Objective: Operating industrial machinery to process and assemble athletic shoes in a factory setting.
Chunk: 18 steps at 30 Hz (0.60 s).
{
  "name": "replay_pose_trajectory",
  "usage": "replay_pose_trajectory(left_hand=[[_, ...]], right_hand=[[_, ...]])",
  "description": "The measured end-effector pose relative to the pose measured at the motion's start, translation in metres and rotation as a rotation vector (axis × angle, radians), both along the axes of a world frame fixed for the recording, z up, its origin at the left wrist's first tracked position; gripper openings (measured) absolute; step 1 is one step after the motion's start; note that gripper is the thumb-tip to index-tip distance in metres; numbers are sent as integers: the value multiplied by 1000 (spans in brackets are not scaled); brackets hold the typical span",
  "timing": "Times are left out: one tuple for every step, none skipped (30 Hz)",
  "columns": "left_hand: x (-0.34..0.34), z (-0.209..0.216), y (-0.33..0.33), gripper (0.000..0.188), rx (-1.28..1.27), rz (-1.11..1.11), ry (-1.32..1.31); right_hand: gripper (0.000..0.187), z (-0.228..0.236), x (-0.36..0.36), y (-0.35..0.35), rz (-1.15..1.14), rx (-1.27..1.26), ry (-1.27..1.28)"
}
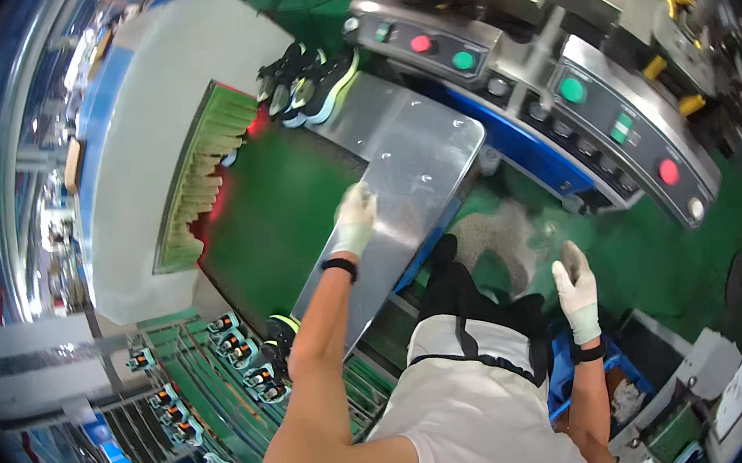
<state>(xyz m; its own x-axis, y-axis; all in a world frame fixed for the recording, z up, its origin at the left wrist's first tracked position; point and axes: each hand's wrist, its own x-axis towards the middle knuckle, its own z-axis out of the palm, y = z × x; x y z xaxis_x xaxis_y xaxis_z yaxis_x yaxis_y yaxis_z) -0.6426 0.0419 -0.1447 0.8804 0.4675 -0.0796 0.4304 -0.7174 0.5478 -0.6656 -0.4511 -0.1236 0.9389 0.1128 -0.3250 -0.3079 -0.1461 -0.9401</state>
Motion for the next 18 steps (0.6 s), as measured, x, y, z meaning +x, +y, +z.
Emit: replay_pose_trajectory(left_hand=[[-21, -13, 54, 34, -113, 143, -158], [-68, -27, 136, 33, 147, 158, -112], [-82, -44, 172, 31, 276, 159, -1], [-95, -56, 198, 34, 289, 171, 134], [-90, -69, 233, 35, 323, 128, 136], [-88, -82, 259, 37, 349, 88, 146], [-79, -88, 284, 42, 404, 47, 48], [-62, -92, 321, 44, 422, 40, 66], [-37, -89, 360, 48, 463, 36, 109], [0, -80, 404, 47, 643, -172, 20], [22, -72, 465, 49, 793, -136, 3], [54, -70, 508, 51, 720, 11, -17], [59, -55, 575, 53, 929, -53, -67], [72, -47, 623, 49, 964, 12, -172], [105, -46, 653, 50, 648, 115, -16], [127, -45, 679, 53, 334, 207, 145], [137, -53, 697, 56, 348, 255, 249], [138, -63, 714, 60, 364, 305, 354]], right_hand=[[63, -16, 11, 28, 50, -53, -26], [65, -22, 21, 74, 168, -151, -41], [66, -29, 30, 110, 220, -276, -93], [68, -32, 34, 145, 278, -398, -141], [76, -42, 52, 187, 326, -429, -217], [76, -48, 67, 223, 344, -451, -195], [79, -59, 86, 262, 389, -514, -319], [83, -72, 105, 299, 435, -572, -445], [85, -91, 125, 328, 466, -603, -447], [88, -115, 146, 346, 489, -648, -449], [86, -143, 161, 369, 504, -673, -490], [82, -161, 171, 386, 528, -746, -439], [80, -163, 171, 413, 617, -933, -465], [78, -163, 174, 432, 696, -1143, -494], [76, -175, 177, 426, 624, -1128, -599], [75, -177, 180, 424, 621, -1161, -599], [74, -175, 182, 431, 617, -1152, -574], [74, -172, 182, 438, 614, -1141, -553]])
